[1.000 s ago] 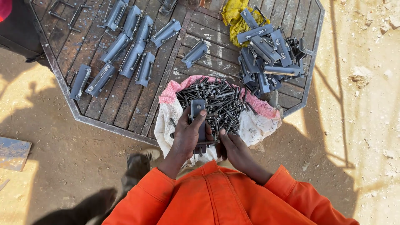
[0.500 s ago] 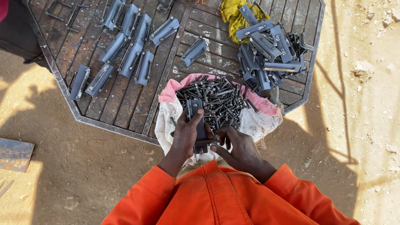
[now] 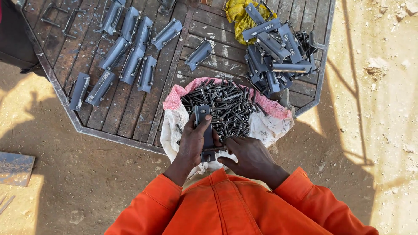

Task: A person in an orange jumpsuit is assembling metal brackets by fitting bolts into them on a metal table.

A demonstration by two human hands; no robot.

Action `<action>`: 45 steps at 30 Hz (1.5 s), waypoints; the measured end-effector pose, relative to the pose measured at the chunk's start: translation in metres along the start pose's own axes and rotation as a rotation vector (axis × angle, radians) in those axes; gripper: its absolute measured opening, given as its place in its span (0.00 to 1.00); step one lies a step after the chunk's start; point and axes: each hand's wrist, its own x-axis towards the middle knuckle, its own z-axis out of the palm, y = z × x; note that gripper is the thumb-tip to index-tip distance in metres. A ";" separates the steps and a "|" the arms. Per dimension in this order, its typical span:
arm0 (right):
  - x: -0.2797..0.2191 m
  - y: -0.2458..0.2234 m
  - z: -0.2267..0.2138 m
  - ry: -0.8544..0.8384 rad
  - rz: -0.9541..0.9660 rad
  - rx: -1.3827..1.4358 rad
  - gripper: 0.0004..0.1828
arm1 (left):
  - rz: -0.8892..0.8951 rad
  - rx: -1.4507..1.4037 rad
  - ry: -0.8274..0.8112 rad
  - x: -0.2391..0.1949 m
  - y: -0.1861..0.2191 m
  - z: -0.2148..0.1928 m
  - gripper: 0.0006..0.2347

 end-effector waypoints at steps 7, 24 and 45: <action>-0.002 0.000 0.012 0.098 0.083 0.082 0.16 | -0.026 -0.101 0.055 0.006 0.001 -0.001 0.20; 0.007 0.005 0.021 0.056 0.118 0.021 0.24 | -0.089 -0.140 0.102 0.021 -0.002 -0.013 0.18; -0.049 0.146 0.181 -0.083 0.975 0.122 0.09 | -0.058 -0.046 0.164 0.039 -0.012 -0.014 0.25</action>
